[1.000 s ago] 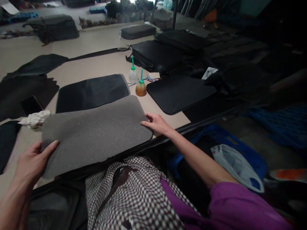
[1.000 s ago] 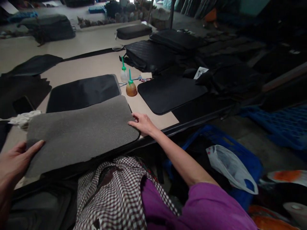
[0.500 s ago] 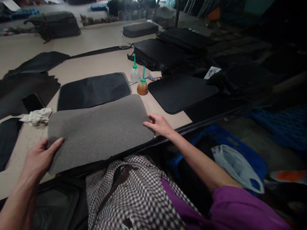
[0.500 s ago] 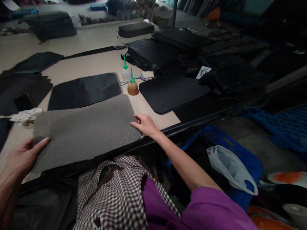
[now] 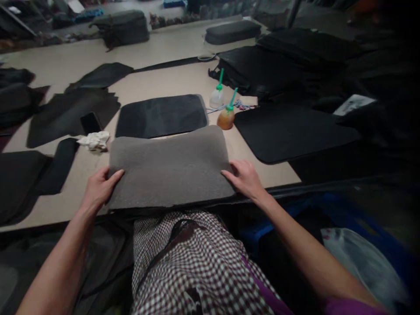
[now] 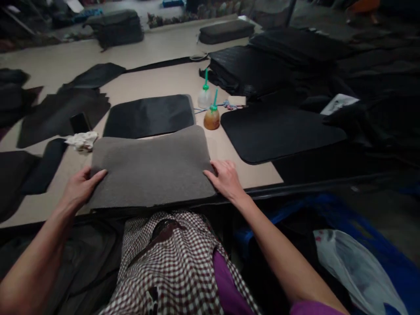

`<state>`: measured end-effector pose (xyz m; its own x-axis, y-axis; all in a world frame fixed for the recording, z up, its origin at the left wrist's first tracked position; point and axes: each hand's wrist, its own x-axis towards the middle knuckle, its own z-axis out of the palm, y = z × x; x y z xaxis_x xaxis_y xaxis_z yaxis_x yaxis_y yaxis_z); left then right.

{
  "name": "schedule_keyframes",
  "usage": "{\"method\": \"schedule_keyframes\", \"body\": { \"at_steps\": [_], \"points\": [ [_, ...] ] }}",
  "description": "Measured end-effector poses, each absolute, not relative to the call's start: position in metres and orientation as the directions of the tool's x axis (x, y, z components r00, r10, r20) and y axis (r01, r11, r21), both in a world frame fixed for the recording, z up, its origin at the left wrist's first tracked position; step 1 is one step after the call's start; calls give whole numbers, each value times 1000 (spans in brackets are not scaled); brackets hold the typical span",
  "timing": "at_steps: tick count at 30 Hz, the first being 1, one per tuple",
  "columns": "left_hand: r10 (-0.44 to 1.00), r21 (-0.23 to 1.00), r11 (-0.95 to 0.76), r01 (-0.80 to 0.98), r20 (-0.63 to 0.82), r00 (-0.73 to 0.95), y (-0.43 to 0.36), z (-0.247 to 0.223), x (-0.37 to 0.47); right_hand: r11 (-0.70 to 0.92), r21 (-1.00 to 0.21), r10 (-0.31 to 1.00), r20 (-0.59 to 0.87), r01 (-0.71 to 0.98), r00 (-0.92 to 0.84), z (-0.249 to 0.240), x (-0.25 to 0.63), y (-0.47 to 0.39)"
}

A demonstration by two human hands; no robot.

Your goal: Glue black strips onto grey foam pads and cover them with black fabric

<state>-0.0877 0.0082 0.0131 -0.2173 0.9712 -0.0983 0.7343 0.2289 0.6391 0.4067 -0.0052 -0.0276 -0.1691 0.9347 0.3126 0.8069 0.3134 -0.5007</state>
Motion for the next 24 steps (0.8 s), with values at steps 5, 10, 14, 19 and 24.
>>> {"method": "schedule_keyframes", "body": {
  "at_steps": [5, 10, 14, 19, 24],
  "points": [
    [988, 677, 79, 732, 47, -149, 8, 9, -90, 320, -359, 910, 376, 877, -178, -42, 407, -6],
    [987, 630, 39, 776, 98, -130, 10, 6, -97, 382, -231, 838, 494, 895, -230, -37, 401, -5],
    [986, 609, 54, 791, 95, -140, 9, 3, -101, 598, -238, 782, 384, 766, -492, -38, 400, -6],
    [983, 603, 67, 795, 98, -157, 5, 0, -99, 609, -286, 787, 341, 740, -515, -48, 409, 1],
    [976, 694, 74, 716, 99, -196, 3, 3, -100, 612, -292, 784, 343, 734, -517, -49, 412, 5]
  ]
}}
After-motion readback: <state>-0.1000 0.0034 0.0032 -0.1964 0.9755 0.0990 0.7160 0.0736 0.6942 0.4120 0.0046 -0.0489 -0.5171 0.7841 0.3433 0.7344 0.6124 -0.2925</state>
